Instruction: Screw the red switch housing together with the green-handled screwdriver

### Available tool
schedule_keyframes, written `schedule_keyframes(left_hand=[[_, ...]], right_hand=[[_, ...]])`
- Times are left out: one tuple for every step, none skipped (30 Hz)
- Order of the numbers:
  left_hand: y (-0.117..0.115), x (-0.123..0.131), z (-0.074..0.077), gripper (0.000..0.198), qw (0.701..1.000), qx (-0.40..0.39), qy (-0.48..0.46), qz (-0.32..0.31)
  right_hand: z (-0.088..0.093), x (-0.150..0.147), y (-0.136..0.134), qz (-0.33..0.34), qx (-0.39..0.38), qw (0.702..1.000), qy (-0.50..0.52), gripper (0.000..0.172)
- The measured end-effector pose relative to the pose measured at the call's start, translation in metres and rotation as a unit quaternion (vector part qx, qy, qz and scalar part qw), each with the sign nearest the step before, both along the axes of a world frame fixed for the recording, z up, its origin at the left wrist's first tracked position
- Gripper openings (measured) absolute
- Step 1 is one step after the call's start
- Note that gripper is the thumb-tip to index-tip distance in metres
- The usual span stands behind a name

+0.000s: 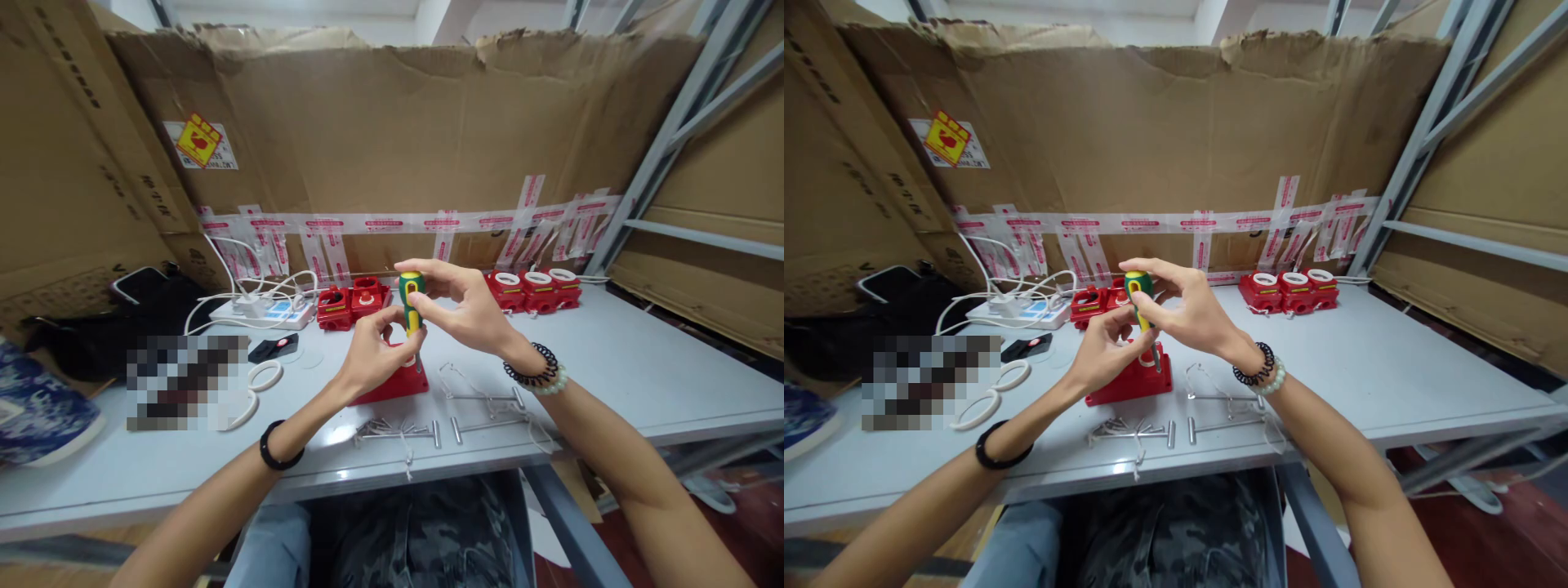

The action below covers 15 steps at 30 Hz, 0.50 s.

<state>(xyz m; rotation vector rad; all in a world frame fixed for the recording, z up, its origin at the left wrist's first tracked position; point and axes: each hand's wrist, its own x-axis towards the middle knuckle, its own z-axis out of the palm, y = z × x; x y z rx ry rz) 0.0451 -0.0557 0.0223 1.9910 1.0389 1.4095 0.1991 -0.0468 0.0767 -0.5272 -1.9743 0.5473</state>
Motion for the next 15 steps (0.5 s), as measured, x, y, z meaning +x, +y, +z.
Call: schedule_keyframes(left_hand=[[0.0, 0.001, 0.0, 0.012, 1.0, 0.008, -0.002, 0.007], [-0.001, 0.002, 0.0, 0.014, 1.0, 0.016, -0.01, 0.017], [-0.001, 0.003, -0.001, 0.018, 0.999, 0.024, -0.022, 0.028], [0.0, 0.004, -0.002, 0.021, 0.998, 0.029, -0.033, 0.034], [0.0, 0.004, -0.002, 0.024, 0.998, 0.031, -0.041, 0.037], [0.0, 0.004, -0.002, 0.025, 0.998, 0.032, -0.045, 0.036], [0.0, 0.004, -0.002, 0.023, 0.998, 0.032, -0.044, 0.033], [0.0, 0.004, -0.001, 0.021, 0.999, 0.03, -0.037, 0.026], [-0.001, 0.003, 0.0, 0.017, 0.999, 0.027, -0.025, 0.016], [-0.001, 0.002, 0.001, 0.013, 1.0, 0.025, -0.01, 0.005], [-0.002, 0.002, 0.001, 0.01, 1.0, 0.023, 0.006, -0.006], [-0.002, 0.002, 0.002, 0.007, 1.0, 0.021, 0.018, -0.014], [-0.003, 0.002, 0.002, 0.007, 0.999, 0.019, 0.026, -0.016], [-0.003, 0.002, 0.002, 0.007, 0.999, 0.02, 0.028, -0.007], [-0.003, 0.003, 0.001, 0.01, 0.999, 0.023, 0.022, 0.008]], right_hand=[[-0.001, -0.002, 0.0, -0.021, 0.015, 1.0, 0.006, 0.032], [-0.002, -0.004, 0.0, -0.049, 0.036, 0.998, 0.014, 0.032], [-0.003, -0.007, -0.001, -0.077, 0.058, 0.995, 0.021, 0.031], [-0.004, -0.009, -0.001, -0.103, 0.079, 0.991, 0.026, 0.03], [-0.005, -0.01, -0.002, -0.122, 0.093, 0.988, 0.027, 0.029], [-0.006, -0.01, -0.002, -0.132, 0.101, 0.986, 0.027, 0.028], [-0.005, -0.008, -0.002, -0.13, 0.1, 0.986, 0.025, 0.028], [-0.004, -0.006, -0.002, -0.115, 0.091, 0.989, 0.021, 0.029], [-0.003, -0.003, -0.002, -0.087, 0.076, 0.993, 0.012, 0.029], [-0.001, 0.001, -0.001, -0.049, 0.057, 0.997, -0.001, 0.031], [0.001, 0.003, -0.001, -0.011, 0.038, 0.999, -0.015, 0.032], [0.003, 0.005, -0.001, 0.018, 0.024, 0.999, -0.028, 0.032], [0.004, 0.006, -0.002, 0.031, 0.019, 0.999, -0.036, 0.031], [0.004, 0.006, -0.002, 0.022, 0.023, 0.999, -0.036, 0.028], [0.003, 0.004, -0.003, -0.004, 0.034, 0.999, -0.027, 0.025]])
